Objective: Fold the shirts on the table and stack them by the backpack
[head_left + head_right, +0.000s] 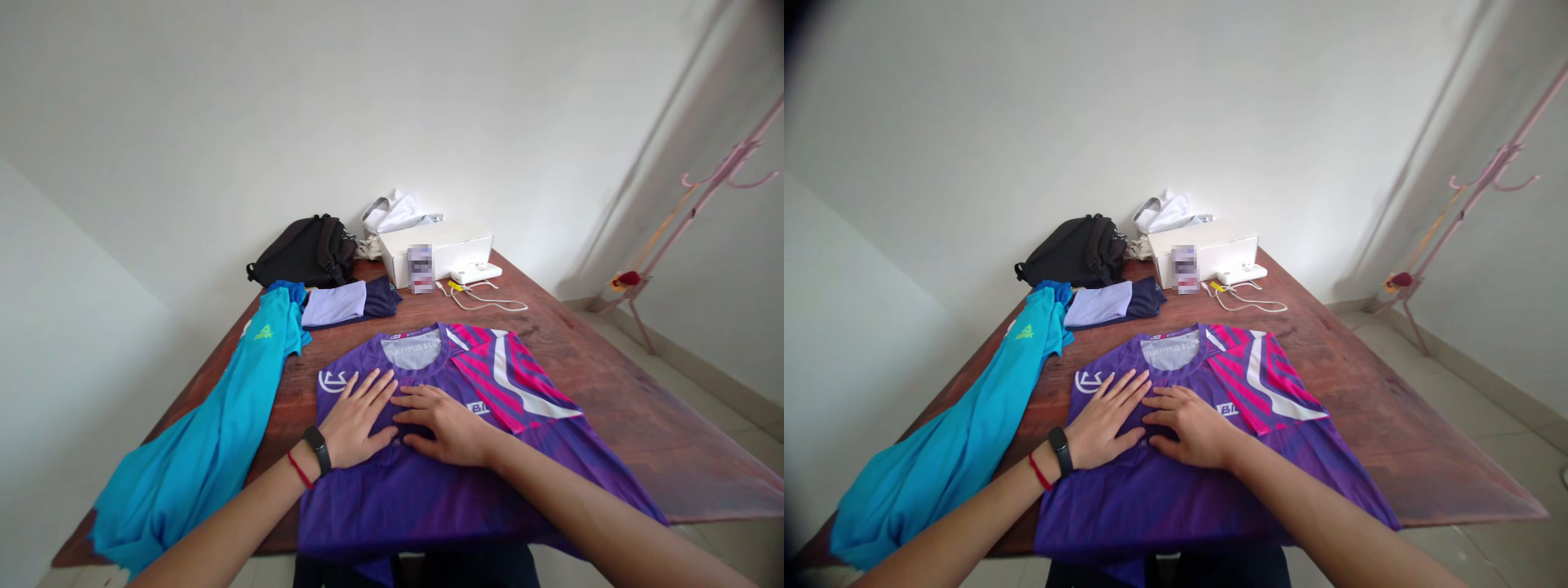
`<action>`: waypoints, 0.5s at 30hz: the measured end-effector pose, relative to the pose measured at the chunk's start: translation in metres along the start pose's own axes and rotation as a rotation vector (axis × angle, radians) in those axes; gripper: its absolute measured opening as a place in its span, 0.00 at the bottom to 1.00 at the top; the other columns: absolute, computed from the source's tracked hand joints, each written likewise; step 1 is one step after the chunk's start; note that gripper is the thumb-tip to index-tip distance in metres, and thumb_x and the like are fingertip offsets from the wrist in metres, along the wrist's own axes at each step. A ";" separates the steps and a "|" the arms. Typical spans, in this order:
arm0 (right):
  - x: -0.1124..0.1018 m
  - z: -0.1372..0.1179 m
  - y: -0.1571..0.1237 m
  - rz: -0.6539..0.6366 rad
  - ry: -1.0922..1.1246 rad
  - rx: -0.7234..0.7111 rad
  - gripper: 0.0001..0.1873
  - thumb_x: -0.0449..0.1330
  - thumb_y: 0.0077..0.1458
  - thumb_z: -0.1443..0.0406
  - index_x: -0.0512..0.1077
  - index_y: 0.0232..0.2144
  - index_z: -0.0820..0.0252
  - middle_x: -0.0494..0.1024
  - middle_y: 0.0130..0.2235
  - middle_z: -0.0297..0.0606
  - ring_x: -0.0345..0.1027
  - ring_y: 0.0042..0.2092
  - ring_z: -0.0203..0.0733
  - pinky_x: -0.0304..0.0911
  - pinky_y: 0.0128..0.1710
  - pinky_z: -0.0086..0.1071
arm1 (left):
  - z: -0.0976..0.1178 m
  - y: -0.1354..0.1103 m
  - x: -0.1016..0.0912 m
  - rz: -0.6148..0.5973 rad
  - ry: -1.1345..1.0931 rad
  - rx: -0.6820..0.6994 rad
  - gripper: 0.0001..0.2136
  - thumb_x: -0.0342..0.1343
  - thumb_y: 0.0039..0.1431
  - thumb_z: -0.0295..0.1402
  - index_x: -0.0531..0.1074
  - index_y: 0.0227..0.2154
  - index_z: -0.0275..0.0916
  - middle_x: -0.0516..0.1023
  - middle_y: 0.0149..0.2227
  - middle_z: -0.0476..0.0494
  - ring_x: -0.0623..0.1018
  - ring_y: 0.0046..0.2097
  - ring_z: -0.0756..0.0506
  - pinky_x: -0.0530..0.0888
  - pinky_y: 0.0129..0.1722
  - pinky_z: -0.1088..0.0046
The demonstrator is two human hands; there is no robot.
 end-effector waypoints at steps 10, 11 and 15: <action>0.002 0.003 -0.001 0.008 0.001 -0.019 0.20 0.61 0.60 0.62 0.75 0.54 0.56 0.71 0.62 0.44 0.59 0.66 0.51 0.53 0.66 0.49 | 0.001 0.001 -0.002 -0.018 0.020 -0.015 0.35 0.46 0.68 0.48 0.39 0.72 0.46 0.45 0.73 0.42 0.46 0.73 0.35 0.47 0.68 0.43; 0.002 0.004 -0.001 0.009 0.005 -0.019 0.20 0.61 0.60 0.62 0.75 0.54 0.56 0.71 0.62 0.44 0.59 0.66 0.51 0.53 0.66 0.49 | 0.001 0.001 -0.002 -0.019 0.020 -0.017 0.36 0.47 0.68 0.48 0.39 0.72 0.45 0.44 0.73 0.42 0.46 0.73 0.35 0.47 0.68 0.43; 0.002 0.004 -0.001 0.016 0.026 -0.019 0.20 0.62 0.60 0.62 0.75 0.54 0.56 0.72 0.62 0.45 0.59 0.66 0.52 0.53 0.66 0.49 | 0.002 0.001 -0.002 -0.018 0.018 -0.014 0.36 0.47 0.68 0.49 0.40 0.72 0.45 0.44 0.73 0.42 0.46 0.73 0.34 0.46 0.68 0.43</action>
Point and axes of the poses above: each hand's wrist, its own y-axis towards the middle knuckle, its own x-axis out of the palm, z = x × y, the point moved 1 cm from there along y, towards the middle knuckle
